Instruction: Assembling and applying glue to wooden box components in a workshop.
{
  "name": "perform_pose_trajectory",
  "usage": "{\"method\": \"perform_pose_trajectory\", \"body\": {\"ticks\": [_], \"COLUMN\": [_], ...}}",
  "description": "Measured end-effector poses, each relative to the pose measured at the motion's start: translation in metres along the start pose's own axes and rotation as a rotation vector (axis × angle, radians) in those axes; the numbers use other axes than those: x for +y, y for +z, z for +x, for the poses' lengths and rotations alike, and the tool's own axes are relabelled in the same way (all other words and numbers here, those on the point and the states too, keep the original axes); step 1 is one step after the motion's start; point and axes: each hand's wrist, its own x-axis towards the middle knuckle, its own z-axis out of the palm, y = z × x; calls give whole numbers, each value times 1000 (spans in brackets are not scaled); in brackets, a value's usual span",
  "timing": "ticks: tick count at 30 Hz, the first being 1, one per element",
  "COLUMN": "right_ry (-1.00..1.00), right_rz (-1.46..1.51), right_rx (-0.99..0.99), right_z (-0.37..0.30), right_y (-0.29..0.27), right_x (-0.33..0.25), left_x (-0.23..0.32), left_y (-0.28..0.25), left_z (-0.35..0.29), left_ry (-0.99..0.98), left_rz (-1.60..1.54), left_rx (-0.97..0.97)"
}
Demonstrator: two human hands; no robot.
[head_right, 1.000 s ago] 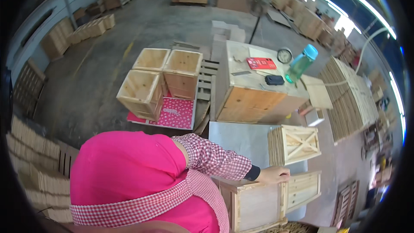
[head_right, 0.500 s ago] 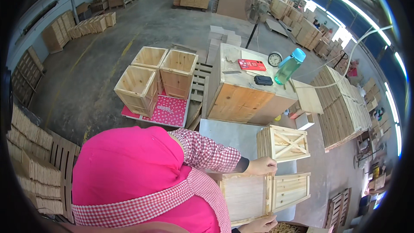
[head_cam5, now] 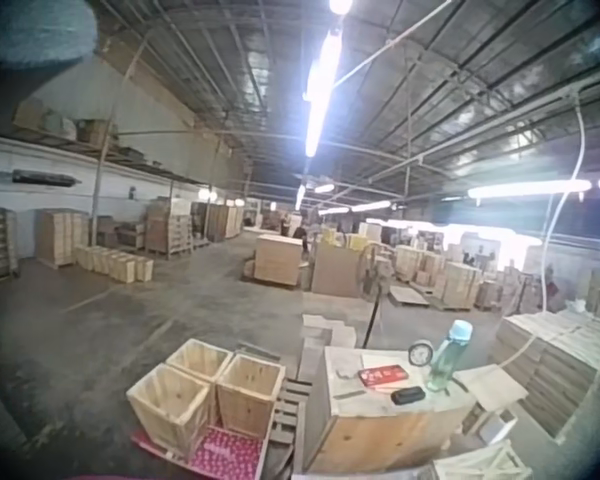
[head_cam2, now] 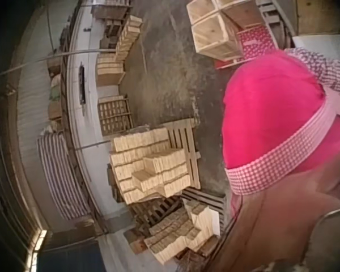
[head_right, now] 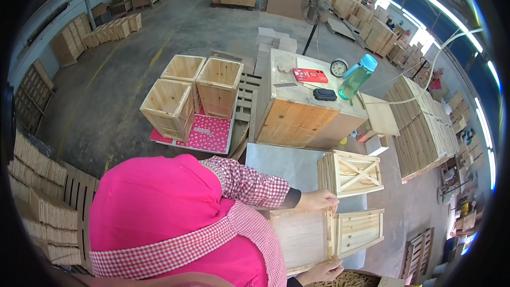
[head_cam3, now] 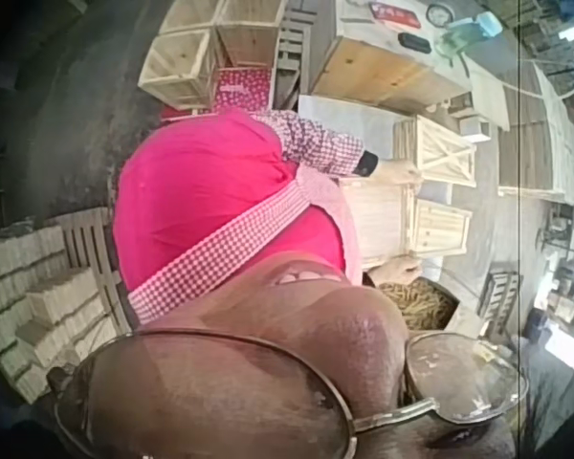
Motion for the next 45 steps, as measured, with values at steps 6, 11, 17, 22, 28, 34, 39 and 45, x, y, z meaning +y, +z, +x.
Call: {"method": "perform_pose_trajectory", "body": {"ticks": [6, 11, 17, 22, 28, 34, 39, 45], "right_ry": [-79, 30, 287, 456, 483, 186, 142, 55], "right_rz": [39, -239, 43, 178, 102, 10, 128, 228], "right_rx": [65, -266, -629, -238, -150, -183, -95, -26], "right_z": [-13, -98, -131, -136, -97, -20, 22, 39], "right_y": [-7, -113, -120, -63, -46, -17, 17, 43], "right_x": [-35, -17, 48, -63, -81, -22, 7, 8], "left_x": [1, 2, -1, 3, 1, 8, 26, 44], "left_y": [7, 16, 9, -12, -27, -20, -12, -25], "left_z": [8, 5, 9, 17, 0, -33, -73, -107], "left_ry": [-13, -61, -137, -159, -179, -43, 21, -37], "left_rz": [76, -22, -66, -9, -68, 33, 14, 158], "left_rx": [-22, 9, -6, 46, 215, 677, 654, 521]}}
